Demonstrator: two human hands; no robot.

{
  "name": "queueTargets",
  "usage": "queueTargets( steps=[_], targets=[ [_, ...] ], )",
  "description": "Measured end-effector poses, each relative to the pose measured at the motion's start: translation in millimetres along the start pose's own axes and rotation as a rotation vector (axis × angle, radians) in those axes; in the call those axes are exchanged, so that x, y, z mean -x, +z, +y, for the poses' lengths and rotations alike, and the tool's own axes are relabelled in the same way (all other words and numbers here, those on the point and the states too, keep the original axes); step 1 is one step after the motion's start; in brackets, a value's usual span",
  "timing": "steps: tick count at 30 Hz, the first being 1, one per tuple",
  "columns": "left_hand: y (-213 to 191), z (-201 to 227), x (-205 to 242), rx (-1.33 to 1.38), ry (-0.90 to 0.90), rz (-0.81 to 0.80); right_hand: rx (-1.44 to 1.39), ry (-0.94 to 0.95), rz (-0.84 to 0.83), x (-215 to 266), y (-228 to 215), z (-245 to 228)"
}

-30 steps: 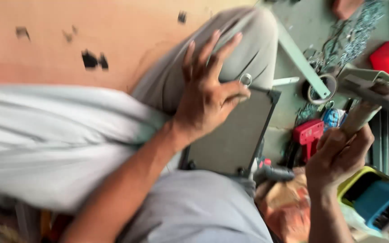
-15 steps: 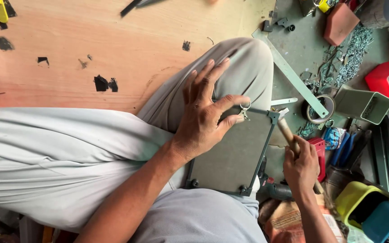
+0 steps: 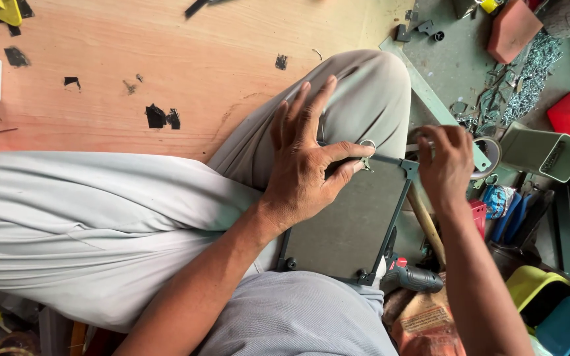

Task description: Assembling a small picture frame by attaching corner pieces, a backing board, and a hanging ring using a power drill and a hammer.

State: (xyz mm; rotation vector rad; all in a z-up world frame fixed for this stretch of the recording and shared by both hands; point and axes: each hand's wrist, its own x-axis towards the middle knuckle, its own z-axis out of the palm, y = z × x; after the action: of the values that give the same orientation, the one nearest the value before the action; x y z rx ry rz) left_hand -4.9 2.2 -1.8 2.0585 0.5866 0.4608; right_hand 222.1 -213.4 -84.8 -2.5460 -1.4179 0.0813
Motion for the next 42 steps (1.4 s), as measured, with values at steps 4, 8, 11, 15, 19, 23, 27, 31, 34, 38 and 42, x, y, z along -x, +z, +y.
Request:
queueTargets(
  steps=[4,8,11,15,19,23,27,31,34,38,42],
  targets=[
    [3,-3,-1,0.033,-0.014,0.007,0.043,0.056,-0.032,-3,-5,14],
    [0,-4,-3,0.042,-0.025,-0.014,0.028,0.032,-0.101,3,-18,12],
    [2,-6,-3,0.066,-0.015,-0.008,0.006,-0.062,-0.169,1,-35,6],
    [1,-5,-5,0.045,-0.023,-0.036,0.058,-0.008,-0.229,7,-33,11],
    [-1,-4,-5,0.052,-0.028,-0.031,0.004,0.077,-0.141,1,-43,3],
    [-1,-3,-5,0.034,-0.035,-0.021,-0.241,0.108,0.067,-3,-82,-47],
    [-5,0,-7,0.034,-0.042,-0.048,-0.574,0.051,0.036,-19,-113,-123],
    [-5,-3,-5,0.017,-0.001,-0.020,-0.351,-0.193,0.064,-31,-106,-159],
    [-5,-2,-9,-0.001,0.007,-0.016,-0.336,-0.216,0.126,-29,-94,-158],
    [-6,2,-12,-0.046,-0.021,-0.047,-0.389,-0.198,0.200,-18,-81,-151],
    [-7,3,-12,-0.047,-0.004,-0.050,-0.413,-0.176,0.236,-19,-78,-150]
  ],
)
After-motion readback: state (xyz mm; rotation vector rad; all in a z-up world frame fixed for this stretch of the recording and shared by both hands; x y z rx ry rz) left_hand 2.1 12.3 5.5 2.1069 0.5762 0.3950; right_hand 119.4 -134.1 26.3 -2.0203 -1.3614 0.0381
